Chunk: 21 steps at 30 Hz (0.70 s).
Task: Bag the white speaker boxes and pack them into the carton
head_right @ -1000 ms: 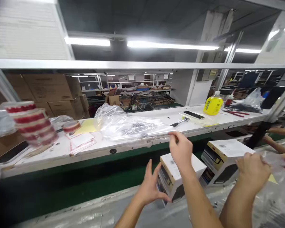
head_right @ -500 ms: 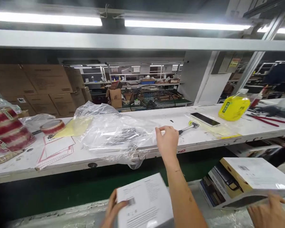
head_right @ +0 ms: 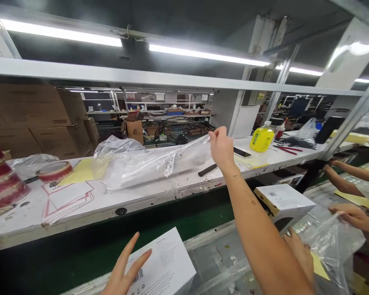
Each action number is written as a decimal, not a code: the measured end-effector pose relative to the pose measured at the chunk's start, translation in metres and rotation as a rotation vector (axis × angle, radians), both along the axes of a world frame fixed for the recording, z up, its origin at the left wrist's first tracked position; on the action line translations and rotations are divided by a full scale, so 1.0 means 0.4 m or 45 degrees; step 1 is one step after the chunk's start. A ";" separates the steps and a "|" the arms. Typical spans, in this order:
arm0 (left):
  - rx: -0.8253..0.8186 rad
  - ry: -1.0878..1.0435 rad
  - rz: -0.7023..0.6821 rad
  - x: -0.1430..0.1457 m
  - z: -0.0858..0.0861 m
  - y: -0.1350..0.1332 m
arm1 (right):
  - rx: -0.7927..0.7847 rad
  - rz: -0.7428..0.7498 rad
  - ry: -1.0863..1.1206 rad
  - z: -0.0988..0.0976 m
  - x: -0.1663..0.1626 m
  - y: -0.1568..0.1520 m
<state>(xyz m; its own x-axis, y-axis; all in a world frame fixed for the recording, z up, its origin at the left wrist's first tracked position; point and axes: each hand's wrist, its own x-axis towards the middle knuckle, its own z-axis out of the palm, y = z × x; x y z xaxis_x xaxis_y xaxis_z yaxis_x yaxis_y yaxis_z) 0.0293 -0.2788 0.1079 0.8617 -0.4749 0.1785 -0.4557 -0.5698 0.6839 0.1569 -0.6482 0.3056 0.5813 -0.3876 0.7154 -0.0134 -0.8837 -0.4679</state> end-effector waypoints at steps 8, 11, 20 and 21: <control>-0.478 0.218 -0.217 0.168 0.182 -0.219 | 0.272 0.265 -0.496 0.152 -0.205 0.073; -1.210 0.492 -0.075 0.174 0.147 -0.219 | 0.376 0.268 -0.677 0.075 -0.391 0.145; -0.550 -0.393 -0.584 0.114 0.339 -0.205 | 1.074 -0.494 -0.574 -0.320 -0.768 0.299; -0.321 -0.402 -0.834 0.118 0.354 -0.240 | 1.095 -0.501 -0.556 -0.337 -0.786 0.304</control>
